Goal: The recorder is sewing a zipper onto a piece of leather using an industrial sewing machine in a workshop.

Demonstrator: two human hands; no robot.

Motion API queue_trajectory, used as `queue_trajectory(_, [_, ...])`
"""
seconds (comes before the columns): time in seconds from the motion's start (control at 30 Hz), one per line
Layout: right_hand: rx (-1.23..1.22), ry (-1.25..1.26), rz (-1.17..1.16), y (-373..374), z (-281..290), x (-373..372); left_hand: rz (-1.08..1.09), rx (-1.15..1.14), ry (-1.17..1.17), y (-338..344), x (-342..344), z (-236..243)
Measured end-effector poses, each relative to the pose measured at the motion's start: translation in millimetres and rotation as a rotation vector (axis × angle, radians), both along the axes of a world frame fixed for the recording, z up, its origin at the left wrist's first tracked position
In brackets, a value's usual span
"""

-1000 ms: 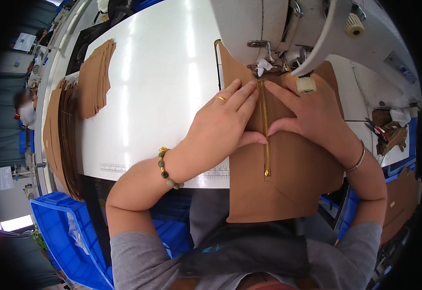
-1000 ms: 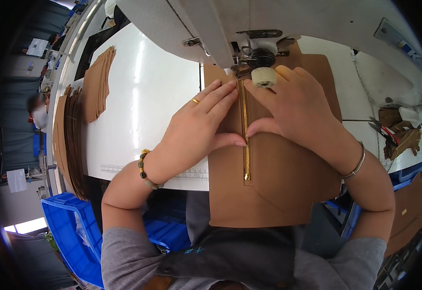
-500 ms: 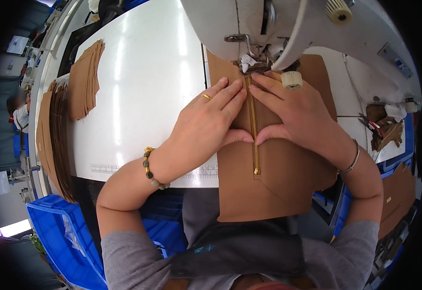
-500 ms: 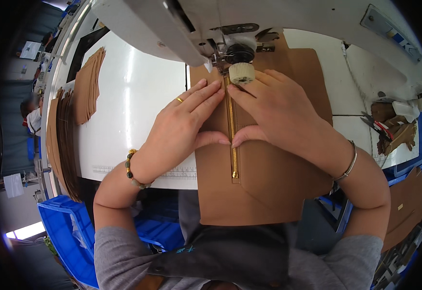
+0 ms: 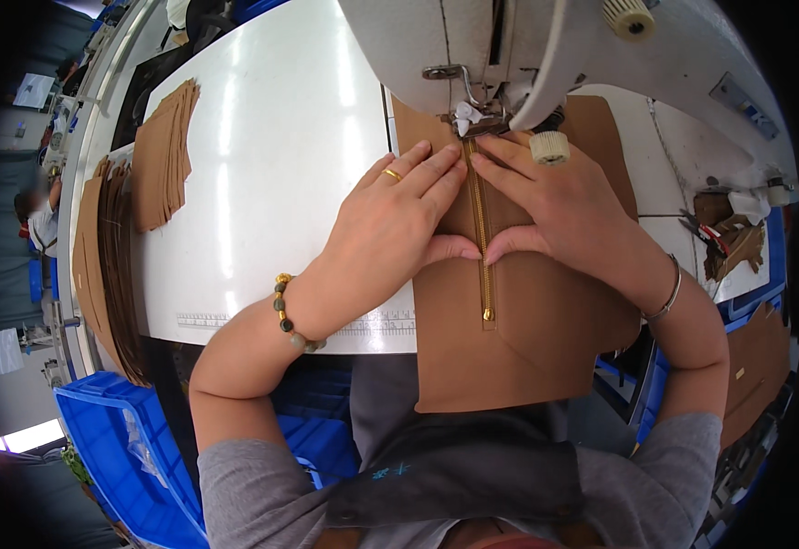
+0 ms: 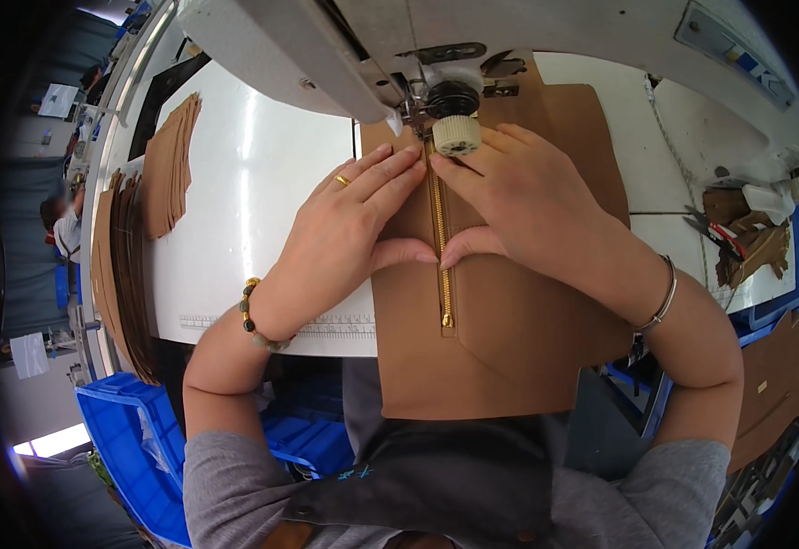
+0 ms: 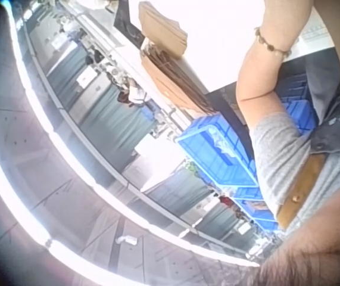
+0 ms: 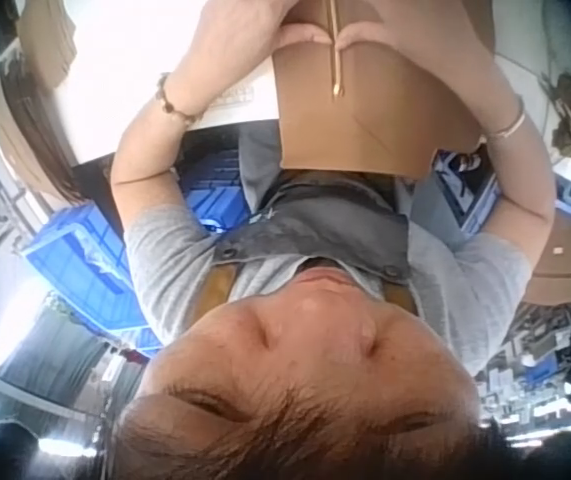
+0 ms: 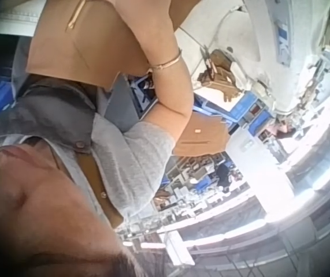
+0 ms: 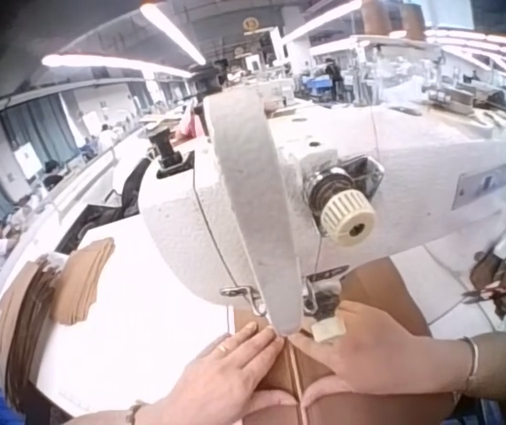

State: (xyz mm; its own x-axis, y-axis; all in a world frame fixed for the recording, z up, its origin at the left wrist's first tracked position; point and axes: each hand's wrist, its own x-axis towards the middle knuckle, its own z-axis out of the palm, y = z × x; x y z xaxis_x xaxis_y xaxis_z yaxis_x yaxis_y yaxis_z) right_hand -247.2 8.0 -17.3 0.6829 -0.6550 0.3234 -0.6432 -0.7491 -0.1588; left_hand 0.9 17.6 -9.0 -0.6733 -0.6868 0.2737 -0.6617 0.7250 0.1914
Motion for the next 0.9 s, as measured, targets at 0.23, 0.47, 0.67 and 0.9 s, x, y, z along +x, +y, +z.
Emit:
queue_trajectory(0.23, [-0.023,-0.002,0.003,-1.9,-0.2,-0.8,0.011,-0.007,-0.010,-2.0,1.2,-2.3])
queue_trajectory(0.47, [0.040,0.027,0.016,22.6,5.2,1.1,0.074,0.185,0.141,15.1,2.4,-4.1])
queue_trajectory(0.67, [0.326,0.073,0.132,135.6,30.4,9.9,0.264,0.778,1.004,76.2,13.0,2.8])
queue_trajectory(0.9, [0.253,-0.132,0.006,149.4,-5.2,3.7,0.448,1.291,1.478,97.6,37.3,12.7])
